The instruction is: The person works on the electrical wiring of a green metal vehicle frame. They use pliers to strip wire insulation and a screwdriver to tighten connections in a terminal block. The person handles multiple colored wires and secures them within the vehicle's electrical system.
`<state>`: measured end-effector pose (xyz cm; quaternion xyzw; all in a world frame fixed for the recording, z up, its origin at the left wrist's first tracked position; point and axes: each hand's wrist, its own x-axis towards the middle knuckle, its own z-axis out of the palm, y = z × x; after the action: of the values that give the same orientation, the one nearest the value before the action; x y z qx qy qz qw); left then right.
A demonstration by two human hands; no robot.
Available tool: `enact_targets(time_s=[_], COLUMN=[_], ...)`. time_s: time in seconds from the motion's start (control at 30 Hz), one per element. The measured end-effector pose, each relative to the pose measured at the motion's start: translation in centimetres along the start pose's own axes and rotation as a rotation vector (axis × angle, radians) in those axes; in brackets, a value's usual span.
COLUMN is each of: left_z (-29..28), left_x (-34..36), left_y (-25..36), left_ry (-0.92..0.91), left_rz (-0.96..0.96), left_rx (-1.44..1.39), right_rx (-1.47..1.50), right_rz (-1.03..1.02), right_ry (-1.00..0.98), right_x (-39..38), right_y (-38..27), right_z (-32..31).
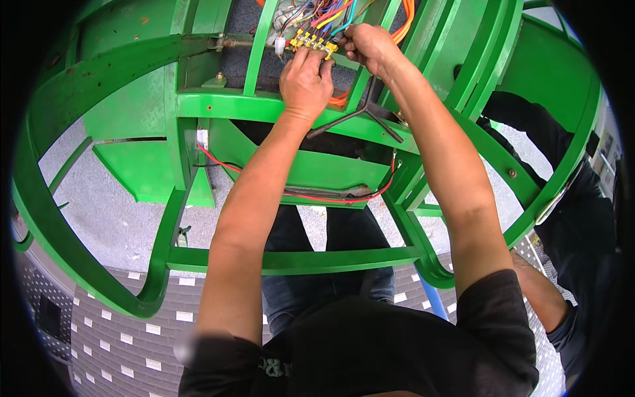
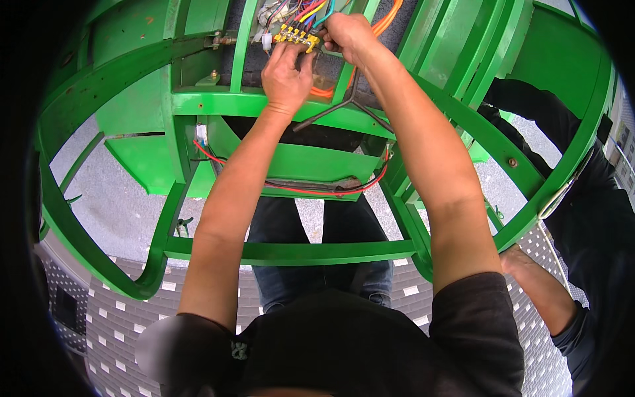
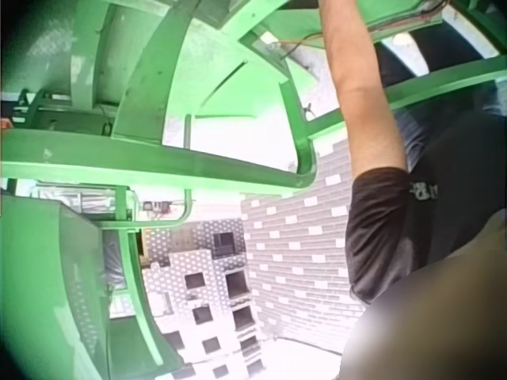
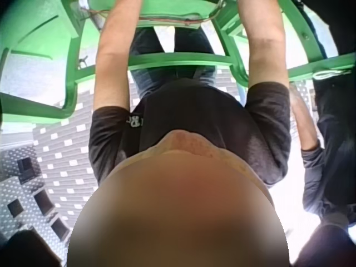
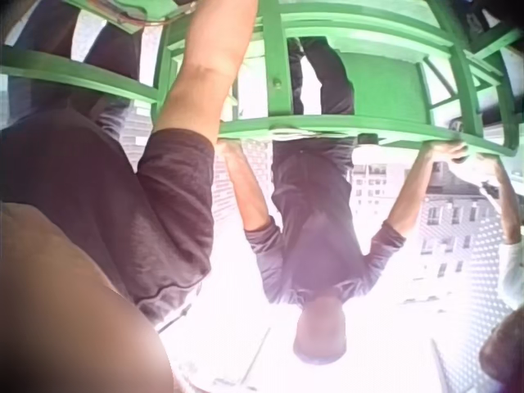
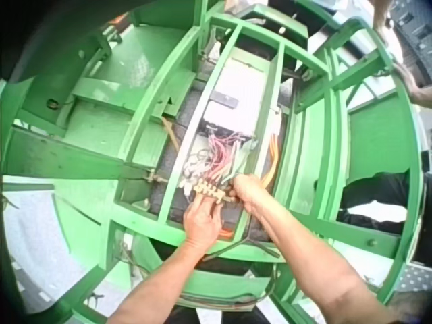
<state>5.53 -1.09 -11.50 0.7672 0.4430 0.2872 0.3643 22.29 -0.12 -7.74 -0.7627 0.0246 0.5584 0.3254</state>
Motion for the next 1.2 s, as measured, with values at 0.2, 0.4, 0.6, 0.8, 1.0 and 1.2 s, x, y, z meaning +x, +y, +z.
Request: enact_targets(time_s=[0.2, 0.4, 0.6, 0.8, 1.0, 1.2], left_z=[-0.3, -0.2, -0.2, -0.7, -3.4, -11.3], left_x=[0.0, 0.0, 0.0, 0.1, 0.1, 0.7], left_y=[0.2, 0.2, 0.3, 0.7, 2.4, 4.2], left_ry=[-0.011, -0.028, -0.06, -0.057, -0.052, 0.018], left_rz=[-0.021, -0.035, -0.071, -0.067, -0.283, -0.505], left_rx=[-0.002, -0.019, -0.025, -0.05, -0.103, -0.233], right_rx=[0.034, -0.927, -0.493, -0.449, -0.275, -0.318], right_rz=[-0.021, -0.507, -0.221, -0.313, -0.393, -0.119], right_ry=[-0.098, 0.166, 0.061, 0.27, 0.375, 0.613], right_x=[0.6, 0.7, 0.8, -2.0, -9.2, -19.0], right_y=[-0.4, 0.1, 0.9, -0.2, 3.1, 12.6], right_z=[-2.4, -3.4, -1.7, -1.5, -6.7, -14.2])
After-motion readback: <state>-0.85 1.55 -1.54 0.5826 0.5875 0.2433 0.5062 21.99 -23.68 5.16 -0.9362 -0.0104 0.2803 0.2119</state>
